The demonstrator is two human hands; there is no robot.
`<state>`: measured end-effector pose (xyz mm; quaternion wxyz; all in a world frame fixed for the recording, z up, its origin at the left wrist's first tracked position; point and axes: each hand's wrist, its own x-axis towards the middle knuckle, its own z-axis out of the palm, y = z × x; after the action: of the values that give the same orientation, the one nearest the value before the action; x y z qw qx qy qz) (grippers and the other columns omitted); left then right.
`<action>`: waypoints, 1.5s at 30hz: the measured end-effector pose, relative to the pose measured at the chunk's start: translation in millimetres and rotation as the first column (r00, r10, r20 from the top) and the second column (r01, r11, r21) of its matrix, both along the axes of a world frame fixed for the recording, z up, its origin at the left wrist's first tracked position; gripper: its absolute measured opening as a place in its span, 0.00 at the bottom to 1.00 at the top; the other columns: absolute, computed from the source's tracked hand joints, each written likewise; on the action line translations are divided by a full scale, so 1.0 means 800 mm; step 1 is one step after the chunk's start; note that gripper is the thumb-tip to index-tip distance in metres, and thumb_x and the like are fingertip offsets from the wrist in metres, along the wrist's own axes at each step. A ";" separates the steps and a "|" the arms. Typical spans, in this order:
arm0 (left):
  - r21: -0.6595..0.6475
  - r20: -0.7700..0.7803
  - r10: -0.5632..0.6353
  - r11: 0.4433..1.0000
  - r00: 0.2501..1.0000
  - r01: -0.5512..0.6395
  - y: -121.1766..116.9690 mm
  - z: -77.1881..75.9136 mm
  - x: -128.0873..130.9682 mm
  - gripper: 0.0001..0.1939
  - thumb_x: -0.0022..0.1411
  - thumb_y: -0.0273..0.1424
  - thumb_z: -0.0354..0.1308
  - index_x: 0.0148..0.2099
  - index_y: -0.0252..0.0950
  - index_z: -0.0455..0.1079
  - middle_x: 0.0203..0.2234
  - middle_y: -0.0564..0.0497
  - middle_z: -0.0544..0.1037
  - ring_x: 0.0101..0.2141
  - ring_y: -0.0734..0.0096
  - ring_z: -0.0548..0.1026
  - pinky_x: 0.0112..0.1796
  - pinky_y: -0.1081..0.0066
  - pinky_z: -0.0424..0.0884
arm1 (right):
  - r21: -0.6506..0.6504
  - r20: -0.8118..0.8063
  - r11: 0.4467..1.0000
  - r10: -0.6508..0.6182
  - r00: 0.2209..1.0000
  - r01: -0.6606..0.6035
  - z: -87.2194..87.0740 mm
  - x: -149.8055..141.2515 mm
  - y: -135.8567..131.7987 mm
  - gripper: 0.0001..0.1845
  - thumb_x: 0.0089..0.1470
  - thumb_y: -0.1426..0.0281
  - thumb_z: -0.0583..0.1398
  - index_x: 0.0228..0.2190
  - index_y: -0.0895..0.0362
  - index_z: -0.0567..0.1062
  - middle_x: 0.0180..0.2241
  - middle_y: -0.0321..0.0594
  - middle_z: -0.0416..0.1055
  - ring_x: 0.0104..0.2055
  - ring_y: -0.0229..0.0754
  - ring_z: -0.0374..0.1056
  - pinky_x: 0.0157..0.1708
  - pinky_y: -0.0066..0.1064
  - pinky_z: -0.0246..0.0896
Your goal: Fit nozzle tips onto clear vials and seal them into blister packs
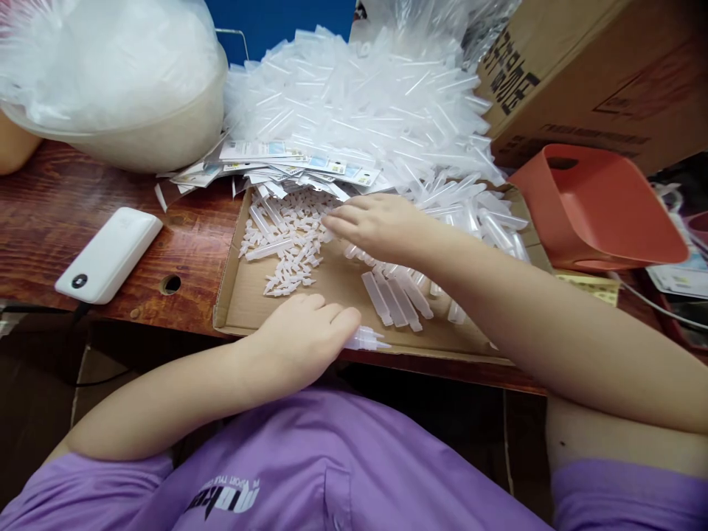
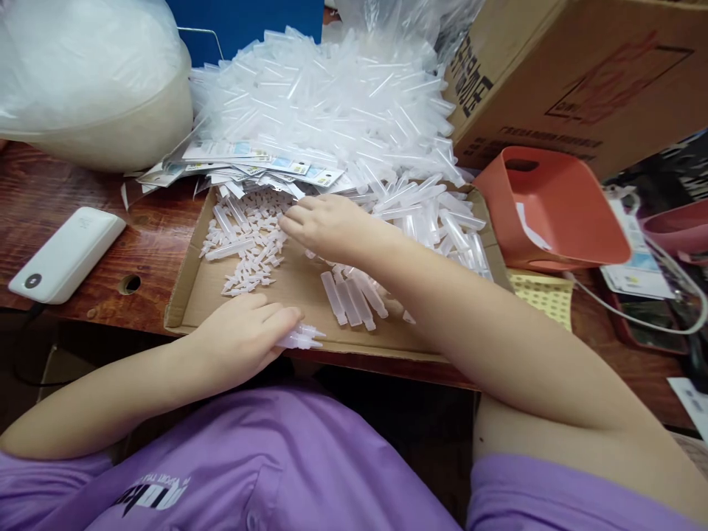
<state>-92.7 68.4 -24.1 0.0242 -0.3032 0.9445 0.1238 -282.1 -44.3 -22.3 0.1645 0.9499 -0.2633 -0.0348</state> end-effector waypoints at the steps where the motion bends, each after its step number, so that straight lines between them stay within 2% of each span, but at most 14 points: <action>1: 0.007 0.016 0.003 1.000 1.000 -0.003 -0.002 0.002 0.001 0.09 0.68 0.26 0.49 0.46 0.33 0.70 0.36 0.47 0.80 0.35 0.59 0.75 0.35 0.61 0.71 | -0.009 0.060 1.000 -0.026 0.998 0.026 0.005 -0.011 0.005 0.19 0.64 0.77 0.48 0.52 0.60 0.70 0.49 0.46 0.75 0.46 0.45 0.68 0.40 0.35 0.61; 8: 0.124 0.093 0.067 0.989 0.993 -0.078 -0.011 0.011 -0.011 0.11 0.66 0.22 0.46 0.46 0.32 0.68 0.38 0.44 0.78 0.39 0.57 0.76 0.42 0.59 0.73 | 0.073 0.179 0.940 -0.342 0.922 0.334 0.009 -0.113 0.055 0.23 0.64 0.75 0.46 0.56 0.54 0.70 0.56 0.45 0.71 0.57 0.48 0.67 0.50 0.44 0.68; 14: 0.152 0.136 0.279 0.942 0.951 -0.299 -0.011 0.015 -0.039 0.13 0.63 0.23 0.46 0.46 0.30 0.68 0.41 0.40 0.76 0.42 0.55 0.76 0.44 0.59 0.73 | 0.107 0.124 0.943 -0.327 0.937 0.315 -0.029 -0.151 0.074 0.24 0.61 0.79 0.46 0.54 0.55 0.70 0.56 0.45 0.71 0.57 0.46 0.68 0.47 0.40 0.69; 21: 0.349 0.078 0.529 0.779 0.845 -0.520 -0.017 0.023 -0.042 0.18 0.64 0.35 0.49 0.52 0.33 0.67 0.38 0.41 0.80 0.38 0.52 0.78 0.37 0.57 0.73 | 0.115 0.087 0.952 -0.295 0.951 0.285 -0.025 -0.146 0.075 0.24 0.59 0.82 0.48 0.52 0.59 0.72 0.57 0.49 0.70 0.57 0.47 0.69 0.46 0.39 0.70; 24: 0.778 -0.103 0.628 0.534 0.772 -0.330 -0.024 0.021 -0.040 0.17 0.63 0.40 0.51 0.47 0.34 0.71 0.41 0.44 0.81 0.35 0.63 0.78 0.32 0.67 0.72 | 0.143 0.052 0.954 -0.274 0.960 0.264 -0.023 -0.145 0.070 0.24 0.58 0.82 0.49 0.52 0.60 0.72 0.58 0.50 0.68 0.56 0.49 0.70 0.45 0.40 0.71; 27: 0.990 0.006 0.797 0.080 0.605 -0.115 -0.031 0.021 -0.041 0.12 0.62 0.38 0.55 0.40 0.33 0.71 0.41 0.43 0.82 0.25 0.73 0.74 0.23 0.74 0.67 | 0.174 0.046 0.948 -0.277 0.960 0.266 -0.019 -0.141 0.070 0.26 0.56 0.82 0.50 0.55 0.61 0.70 0.60 0.53 0.65 0.56 0.51 0.69 0.46 0.42 0.70; 29: 0.989 0.135 0.877 -0.144 0.462 -0.016 -0.032 0.023 -0.043 0.08 0.63 0.34 0.55 0.38 0.33 0.68 0.38 0.43 0.82 0.22 0.76 0.73 0.21 0.76 0.66 | 0.162 0.081 0.946 -0.295 0.952 0.280 -0.013 -0.134 0.078 0.28 0.55 0.81 0.51 0.58 0.62 0.68 0.60 0.54 0.65 0.56 0.52 0.69 0.48 0.44 0.69; 32: 0.969 0.189 0.915 -0.233 0.356 0.086 -0.029 0.027 -0.050 0.06 0.65 0.31 0.51 0.37 0.35 0.66 0.36 0.45 0.82 0.23 0.76 0.75 0.23 0.76 0.69 | 0.141 0.211 0.932 -0.357 0.910 0.333 0.004 -0.116 0.107 0.25 0.58 0.76 0.50 0.55 0.62 0.70 0.52 0.53 0.73 0.48 0.51 0.73 0.44 0.42 0.70; 34: 0.977 0.162 0.910 -0.202 0.381 0.068 -0.027 0.029 -0.058 0.06 0.64 0.32 0.51 0.38 0.35 0.66 0.36 0.45 0.82 0.24 0.76 0.75 0.24 0.76 0.70 | 0.163 0.322 0.922 -0.387 0.864 0.352 0.016 -0.106 0.132 0.21 0.62 0.70 0.49 0.51 0.59 0.74 0.43 0.49 0.78 0.41 0.49 0.75 0.37 0.39 0.69; 36: 0.997 0.069 0.878 -0.069 0.473 -0.019 -0.024 0.030 -0.068 0.06 0.62 0.32 0.53 0.39 0.35 0.67 0.36 0.47 0.80 0.25 0.75 0.75 0.25 0.75 0.70 | 0.190 0.463 0.905 -0.424 0.778 0.380 0.024 -0.105 0.157 0.19 0.63 0.65 0.50 0.47 0.55 0.75 0.38 0.46 0.78 0.38 0.48 0.74 0.36 0.38 0.69; 39: 0.887 -0.128 0.634 0.417 0.763 -0.198 -0.023 0.033 -0.088 0.09 0.61 0.29 0.55 0.45 0.36 0.68 0.37 0.49 0.79 0.33 0.69 0.77 0.34 0.68 0.74 | 0.199 0.740 0.848 -0.459 0.491 0.492 0.022 -0.121 0.186 0.14 0.62 0.65 0.55 0.46 0.48 0.76 0.39 0.41 0.78 0.40 0.46 0.75 0.41 0.39 0.70; 41: 0.578 -0.131 0.274 0.802 0.953 -0.151 -0.023 0.037 -0.105 0.13 0.62 0.25 0.53 0.49 0.36 0.68 0.41 0.46 0.79 0.41 0.61 0.78 0.43 0.60 0.74 | 0.240 0.875 0.766 -0.437 0.209 0.596 0.010 -0.141 0.200 0.13 0.60 0.66 0.57 0.45 0.43 0.77 0.40 0.39 0.78 0.42 0.49 0.74 0.44 0.43 0.69; 42: 0.384 -0.071 0.083 0.922 0.994 -0.050 -0.022 0.039 -0.115 0.14 0.63 0.23 0.51 0.50 0.35 0.69 0.43 0.43 0.78 0.44 0.56 0.77 0.45 0.57 0.73 | 0.272 0.915 0.725 -0.399 0.065 0.633 0.002 -0.152 0.207 0.13 0.59 0.65 0.58 0.44 0.42 0.77 0.40 0.40 0.77 0.42 0.51 0.74 0.45 0.45 0.69; 45: -0.024 0.116 -0.269 0.961 0.956 0.274 -0.016 0.043 -0.151 0.16 0.66 0.20 0.45 0.51 0.31 0.69 0.43 0.37 0.78 0.45 0.49 0.77 0.42 0.54 0.74 | 0.348 0.937 0.644 -0.232 -0.259 0.682 -0.030 -0.183 0.224 0.11 0.56 0.63 0.61 0.41 0.44 0.80 0.38 0.42 0.77 0.40 0.53 0.74 0.43 0.48 0.69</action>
<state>-213.2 56.0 10.6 0.0878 -0.1775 0.9767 0.0831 -428.1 134.9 -46.4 0.0553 0.4518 -0.6438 0.6150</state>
